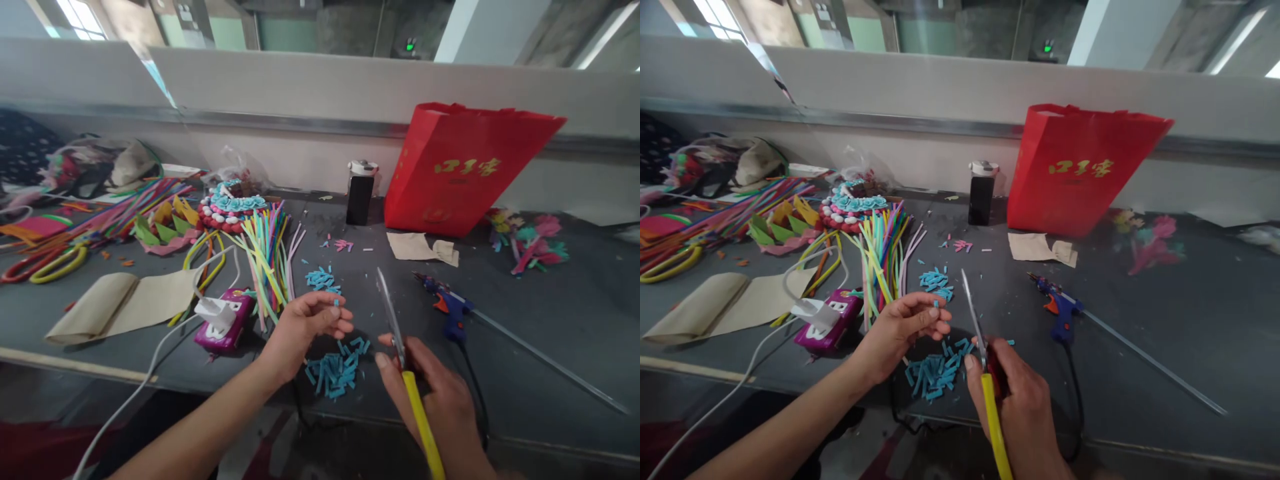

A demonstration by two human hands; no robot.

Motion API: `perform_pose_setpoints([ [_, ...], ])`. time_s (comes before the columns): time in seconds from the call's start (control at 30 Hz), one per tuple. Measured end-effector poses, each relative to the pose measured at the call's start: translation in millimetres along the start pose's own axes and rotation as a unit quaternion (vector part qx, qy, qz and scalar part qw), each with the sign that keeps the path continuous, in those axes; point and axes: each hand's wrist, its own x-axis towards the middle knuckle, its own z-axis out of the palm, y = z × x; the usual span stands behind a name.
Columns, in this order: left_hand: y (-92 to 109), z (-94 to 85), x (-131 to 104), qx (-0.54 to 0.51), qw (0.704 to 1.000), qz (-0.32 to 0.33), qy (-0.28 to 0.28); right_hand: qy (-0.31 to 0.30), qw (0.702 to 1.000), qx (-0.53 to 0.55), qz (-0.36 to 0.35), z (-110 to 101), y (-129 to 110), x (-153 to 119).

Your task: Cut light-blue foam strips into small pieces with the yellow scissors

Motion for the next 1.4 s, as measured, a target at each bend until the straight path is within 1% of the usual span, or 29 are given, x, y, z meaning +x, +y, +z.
perform_pose_setpoints([
  [0.07,-1,-0.8,1,-0.008,1.000,-0.010,0.010,0.005,0.999,-0.031,-0.031,3,4,1],
  [0.17,1,-0.4,1,-0.027,0.999,-0.012,0.021,0.032,0.993,-0.088,-0.073,10,11,-2],
  [0.27,5,0.4,0,-0.053,0.998,-0.014,0.028,0.043,0.985,-0.134,-0.101,14,19,-4],
  [0.47,7,-0.5,-2,-0.109,0.993,-0.007,0.040,0.000,0.983,-0.153,-0.104,19,35,-8],
  [0.63,7,2.5,-6,-0.133,0.991,-0.004,0.026,-0.014,0.981,-0.155,-0.116,21,38,-13],
  [0.77,7,3.9,-7,-0.115,0.993,-0.001,0.023,-0.012,0.975,-0.168,-0.143,20,37,-11],
  [0.93,9,1.8,-8,-0.056,0.998,0.028,0.020,-0.008,0.967,-0.180,-0.178,20,38,-10],
  [1.03,10,0.9,-10,-0.026,0.999,0.030,0.015,-0.004,0.964,-0.182,-0.191,20,38,-11],
  [1.4,9,1.7,-10,-0.015,0.999,0.028,0.010,-0.001,0.957,-0.190,-0.221,19,40,-10],
])
